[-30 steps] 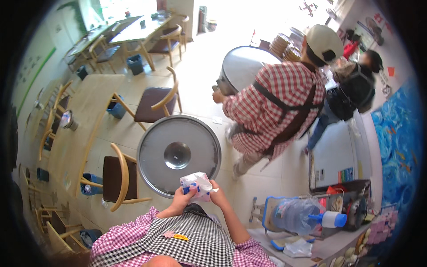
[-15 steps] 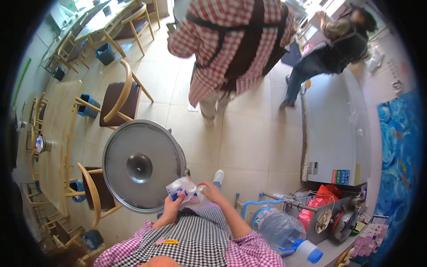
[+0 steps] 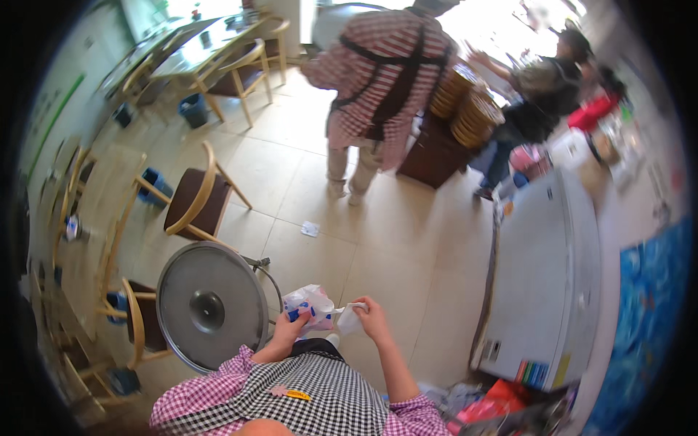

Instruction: The person wipes multiple dining tables with a tissue, moving around the restaurant to clean each surface. They handle a metal bowl, a cup, and a bottle, placing them on the tables while wiping.

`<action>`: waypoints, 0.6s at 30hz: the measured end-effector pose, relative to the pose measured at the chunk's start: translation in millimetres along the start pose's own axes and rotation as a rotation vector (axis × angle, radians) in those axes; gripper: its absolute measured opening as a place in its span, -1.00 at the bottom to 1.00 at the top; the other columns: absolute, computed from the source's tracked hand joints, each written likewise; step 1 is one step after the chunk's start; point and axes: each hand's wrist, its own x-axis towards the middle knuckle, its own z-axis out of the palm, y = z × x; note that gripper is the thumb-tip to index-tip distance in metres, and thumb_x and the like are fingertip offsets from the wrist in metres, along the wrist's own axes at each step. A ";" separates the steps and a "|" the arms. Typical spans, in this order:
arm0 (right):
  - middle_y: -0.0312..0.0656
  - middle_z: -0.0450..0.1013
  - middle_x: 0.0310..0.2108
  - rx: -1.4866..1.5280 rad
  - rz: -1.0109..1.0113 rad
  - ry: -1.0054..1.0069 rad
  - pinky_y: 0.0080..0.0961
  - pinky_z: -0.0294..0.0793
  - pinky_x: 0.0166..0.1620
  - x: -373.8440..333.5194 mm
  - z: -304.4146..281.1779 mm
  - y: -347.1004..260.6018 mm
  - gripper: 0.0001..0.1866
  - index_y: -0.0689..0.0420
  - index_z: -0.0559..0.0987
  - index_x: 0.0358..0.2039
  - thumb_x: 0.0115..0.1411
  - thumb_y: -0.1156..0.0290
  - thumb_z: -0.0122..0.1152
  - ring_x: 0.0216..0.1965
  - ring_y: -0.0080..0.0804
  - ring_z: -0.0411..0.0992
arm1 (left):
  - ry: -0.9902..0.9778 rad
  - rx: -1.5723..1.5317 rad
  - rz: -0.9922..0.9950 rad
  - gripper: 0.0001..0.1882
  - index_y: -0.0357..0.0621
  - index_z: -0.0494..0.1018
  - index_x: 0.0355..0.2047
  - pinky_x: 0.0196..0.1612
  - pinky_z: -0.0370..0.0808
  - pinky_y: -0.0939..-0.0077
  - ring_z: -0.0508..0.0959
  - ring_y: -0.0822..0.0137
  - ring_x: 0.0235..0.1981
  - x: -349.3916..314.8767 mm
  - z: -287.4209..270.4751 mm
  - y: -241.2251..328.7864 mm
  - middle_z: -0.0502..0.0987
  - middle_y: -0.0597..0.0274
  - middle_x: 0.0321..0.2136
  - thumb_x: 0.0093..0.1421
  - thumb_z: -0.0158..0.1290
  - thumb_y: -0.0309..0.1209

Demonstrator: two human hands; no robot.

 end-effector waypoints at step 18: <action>-0.33 0.46 -0.37 0.112 -0.332 -0.363 -0.68 0.36 -0.32 383.6 70.3 -295.4 -0.68 0.20 0.44 -0.03 0.20 0.43 0.07 -0.37 -0.66 0.37 | 0.114 -0.106 0.437 -0.78 -0.30 0.48 -0.24 -0.34 0.45 0.65 0.49 0.56 -0.40 327.3 -33.7 309.4 0.55 0.35 -0.42 0.21 0.06 -0.38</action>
